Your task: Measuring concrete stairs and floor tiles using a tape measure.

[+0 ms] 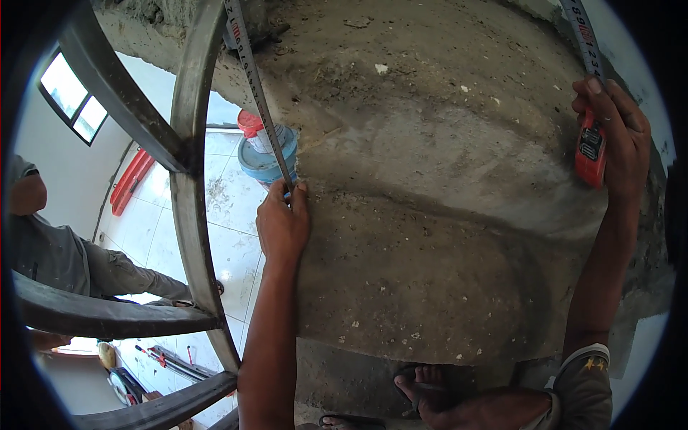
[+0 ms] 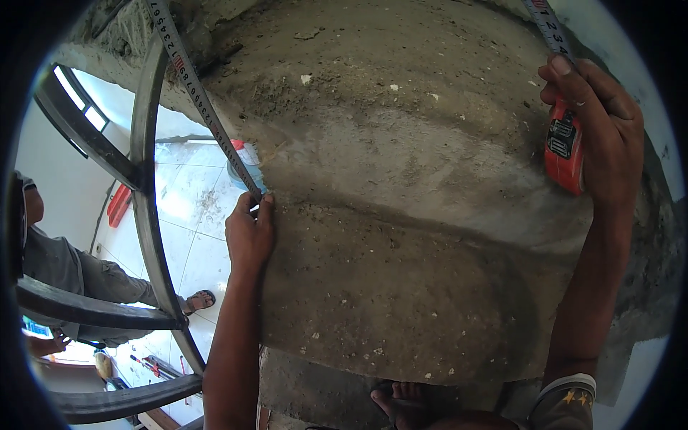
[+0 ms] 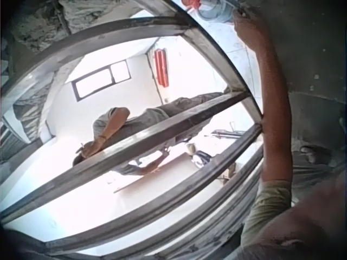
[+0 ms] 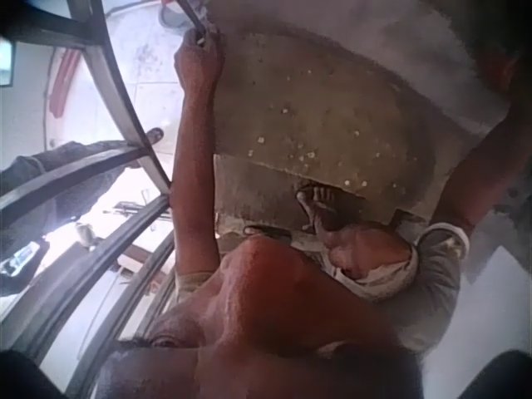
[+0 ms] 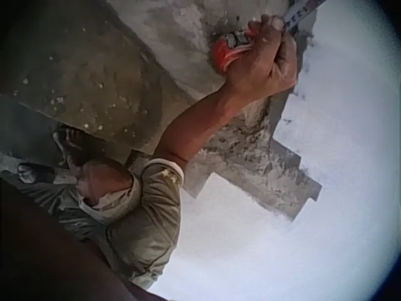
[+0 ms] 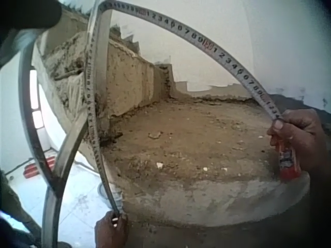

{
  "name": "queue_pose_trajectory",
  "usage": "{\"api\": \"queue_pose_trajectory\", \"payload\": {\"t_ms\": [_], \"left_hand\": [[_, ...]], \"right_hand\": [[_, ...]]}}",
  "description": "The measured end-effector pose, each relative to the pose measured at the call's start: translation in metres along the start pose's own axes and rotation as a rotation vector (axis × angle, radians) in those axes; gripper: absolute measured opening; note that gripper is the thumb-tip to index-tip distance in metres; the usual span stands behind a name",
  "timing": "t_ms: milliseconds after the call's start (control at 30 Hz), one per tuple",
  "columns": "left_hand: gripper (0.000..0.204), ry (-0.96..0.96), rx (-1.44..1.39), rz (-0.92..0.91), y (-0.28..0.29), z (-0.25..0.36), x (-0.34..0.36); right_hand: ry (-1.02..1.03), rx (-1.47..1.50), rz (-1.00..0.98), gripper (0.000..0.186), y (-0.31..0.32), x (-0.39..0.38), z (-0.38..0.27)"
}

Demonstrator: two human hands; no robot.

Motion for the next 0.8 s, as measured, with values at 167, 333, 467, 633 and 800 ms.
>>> {"api": "queue_pose_trajectory", "payload": {"t_ms": [167, 333, 467, 633, 800], "left_hand": [[0.035, -0.013, 0.027, 0.018, 0.0004, 0.001, -0.0003], [0.033, 0.018, 0.065, 0.0, 0.002, 0.0, 0.0009], [0.031, -0.005, 0.066, 0.039, 0.0038, -0.0009, 0.0006], [0.031, -0.011, 0.02, 0.056, 0.0069, -0.0002, 0.0007], [0.031, -0.029, 0.036, 0.069, 0.0067, 0.0017, -0.0007]], "right_hand": [[-0.026, -0.009, 0.005, 0.034, 0.0009, -0.0018, 0.0019], [-0.025, -0.001, 0.004, 0.034, 0.0001, -0.0027, 0.0023], [-0.018, -0.009, -0.005, 0.034, -0.001, -0.0028, 0.0012], [-0.007, -0.019, -0.021, 0.034, -0.0039, -0.0023, -0.0006], [0.007, -0.034, -0.034, 0.034, -0.0046, -0.001, -0.0031]]}}
Point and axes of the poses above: each hand's wrist, its own x-axis towards the middle knuckle, its own y-axis out of the back of the hand, z = x × y, the point moved 8 cm from there along x, towards the middle knuckle, and after that the axes turned 11 degrees about y, right-handed, at the moved point
